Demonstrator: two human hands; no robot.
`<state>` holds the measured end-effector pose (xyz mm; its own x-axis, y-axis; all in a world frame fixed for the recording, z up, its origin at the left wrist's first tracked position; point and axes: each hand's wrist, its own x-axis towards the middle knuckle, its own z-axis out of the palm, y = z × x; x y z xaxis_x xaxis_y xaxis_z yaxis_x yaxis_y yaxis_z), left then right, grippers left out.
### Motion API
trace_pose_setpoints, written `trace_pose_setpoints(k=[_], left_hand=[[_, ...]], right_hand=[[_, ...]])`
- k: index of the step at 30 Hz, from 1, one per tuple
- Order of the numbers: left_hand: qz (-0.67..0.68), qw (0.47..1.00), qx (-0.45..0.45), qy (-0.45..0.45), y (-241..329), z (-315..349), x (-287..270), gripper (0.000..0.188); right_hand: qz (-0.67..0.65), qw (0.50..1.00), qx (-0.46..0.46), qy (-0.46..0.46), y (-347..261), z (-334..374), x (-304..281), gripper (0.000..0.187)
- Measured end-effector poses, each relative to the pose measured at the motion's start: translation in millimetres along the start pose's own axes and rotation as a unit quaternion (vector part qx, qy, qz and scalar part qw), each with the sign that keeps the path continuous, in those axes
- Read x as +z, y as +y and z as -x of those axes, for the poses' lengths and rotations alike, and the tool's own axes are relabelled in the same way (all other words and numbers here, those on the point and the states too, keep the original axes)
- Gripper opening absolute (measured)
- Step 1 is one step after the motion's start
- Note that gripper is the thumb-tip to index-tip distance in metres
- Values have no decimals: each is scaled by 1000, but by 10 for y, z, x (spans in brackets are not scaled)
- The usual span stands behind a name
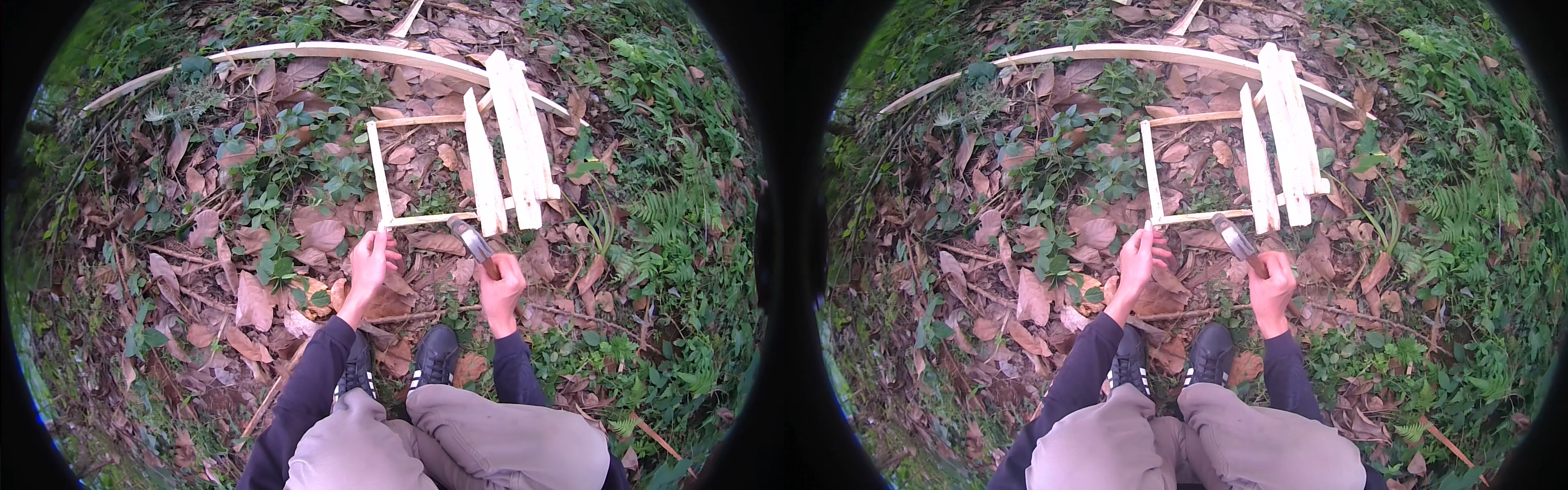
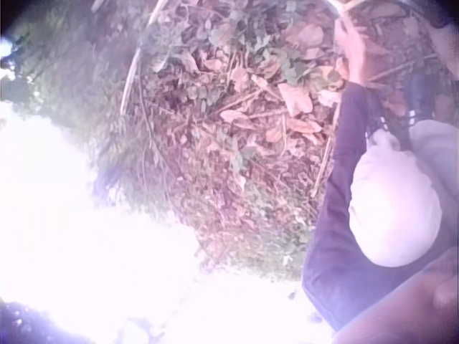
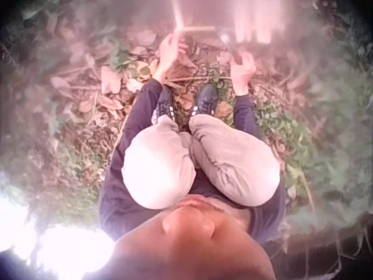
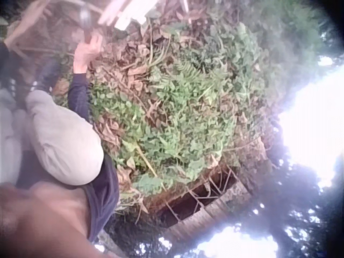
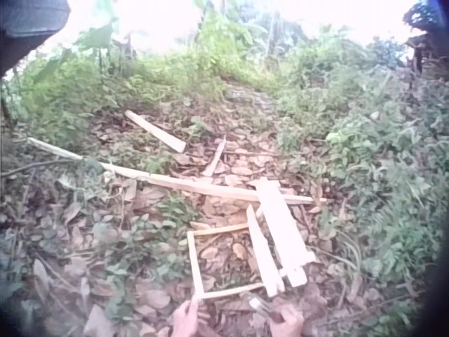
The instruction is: The person assembles a small wooden frame using a hammer and nails. They position the wooden pieces on the ground, drive nails into the joints to secure them, and adjust the frame as needed.
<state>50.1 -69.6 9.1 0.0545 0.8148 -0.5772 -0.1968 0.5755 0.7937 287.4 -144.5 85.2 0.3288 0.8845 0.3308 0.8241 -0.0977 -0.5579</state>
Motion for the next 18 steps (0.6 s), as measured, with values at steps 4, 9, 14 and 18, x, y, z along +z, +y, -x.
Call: trace_pose_setpoints(k=[4,9,14,18], left_hand=[[-215,964,148,55,135,-12,7,26],[-267,895,353,47,111,-56,-77,28],[-251,921,294,46,42,-163,-116,22],[-166,970,172,49,-94,-278,-214,19]], right_hand=[[-43,987,119,-100,-157,254,58,33],[-68,969,162,-175,-369,256,178,40],[-169,944,172,-225,-397,257,311,32],[-148,942,168,-249,-522,206,348,30]])
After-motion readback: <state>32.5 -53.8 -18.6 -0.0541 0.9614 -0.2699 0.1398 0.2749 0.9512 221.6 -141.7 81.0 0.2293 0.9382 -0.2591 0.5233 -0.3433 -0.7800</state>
